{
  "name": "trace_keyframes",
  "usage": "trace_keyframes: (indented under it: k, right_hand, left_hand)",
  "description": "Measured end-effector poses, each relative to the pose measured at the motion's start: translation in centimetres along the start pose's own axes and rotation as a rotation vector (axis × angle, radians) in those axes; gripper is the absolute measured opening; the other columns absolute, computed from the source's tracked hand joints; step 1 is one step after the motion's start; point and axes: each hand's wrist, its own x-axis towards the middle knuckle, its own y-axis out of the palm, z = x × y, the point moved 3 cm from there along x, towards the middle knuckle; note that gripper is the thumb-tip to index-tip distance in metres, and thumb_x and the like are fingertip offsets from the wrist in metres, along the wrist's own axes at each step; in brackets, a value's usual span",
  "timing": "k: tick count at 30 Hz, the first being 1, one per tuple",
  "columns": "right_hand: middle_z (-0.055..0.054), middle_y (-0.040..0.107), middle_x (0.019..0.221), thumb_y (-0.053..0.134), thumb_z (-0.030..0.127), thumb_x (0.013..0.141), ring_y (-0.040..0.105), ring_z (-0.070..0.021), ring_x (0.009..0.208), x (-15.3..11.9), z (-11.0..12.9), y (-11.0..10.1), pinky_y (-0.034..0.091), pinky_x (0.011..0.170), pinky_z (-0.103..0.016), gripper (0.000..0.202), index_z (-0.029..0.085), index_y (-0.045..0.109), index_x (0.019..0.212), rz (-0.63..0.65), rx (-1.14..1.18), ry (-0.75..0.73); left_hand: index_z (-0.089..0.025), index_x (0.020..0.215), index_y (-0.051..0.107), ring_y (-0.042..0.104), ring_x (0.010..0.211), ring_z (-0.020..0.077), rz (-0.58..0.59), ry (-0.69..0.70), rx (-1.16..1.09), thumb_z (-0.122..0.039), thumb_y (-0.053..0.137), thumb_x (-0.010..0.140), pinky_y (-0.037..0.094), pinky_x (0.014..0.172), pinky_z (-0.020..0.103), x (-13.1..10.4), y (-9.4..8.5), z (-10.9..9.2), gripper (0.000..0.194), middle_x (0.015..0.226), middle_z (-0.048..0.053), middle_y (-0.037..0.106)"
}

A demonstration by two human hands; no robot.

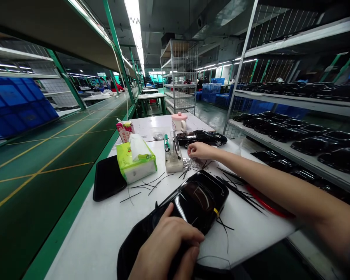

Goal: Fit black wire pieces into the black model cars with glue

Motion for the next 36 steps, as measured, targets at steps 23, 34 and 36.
trace_keyframes:
  k: [23,34,36]
  right_hand:
    - [-0.009,0.068,0.121,0.063,0.037,0.100,0.068,-0.0217,0.102,-0.6,-0.8,-0.3,0.060,0.088,-0.043,0.029,0.017,0.064,0.122,-0.050,0.093,-0.075]
    - [-0.008,0.068,0.118,0.062,0.036,0.101,0.068,-0.0215,0.102,-7.0,0.0,-1.2,0.057,0.092,-0.044,0.025,0.018,0.065,0.118,-0.141,0.203,-0.050]
    - [-0.007,0.069,0.116,0.061,0.034,0.101,0.067,-0.0219,0.105,-8.5,0.3,-1.7,0.055,0.094,-0.045,0.022,0.017,0.064,0.114,-0.169,0.284,-0.077]
  left_hand:
    - [-0.032,0.107,0.058,0.071,0.094,0.0024,0.033,-0.034,0.020,-0.008,0.061,0.091,0.028,0.123,0.020,-0.3,-0.1,-0.1,0.029,0.098,-0.012,0.071]
    - [-0.030,0.102,0.062,0.073,0.091,0.0070,0.013,-0.032,0.012,-0.006,0.061,0.088,0.037,0.121,0.027,-0.2,-0.1,-0.1,0.028,0.093,-0.010,0.074]
    - [-0.030,0.103,0.061,0.073,0.090,0.0069,0.005,-0.016,0.018,-0.007,0.062,0.087,0.038,0.120,0.027,-0.2,-0.1,-0.2,0.028,0.093,-0.010,0.073]
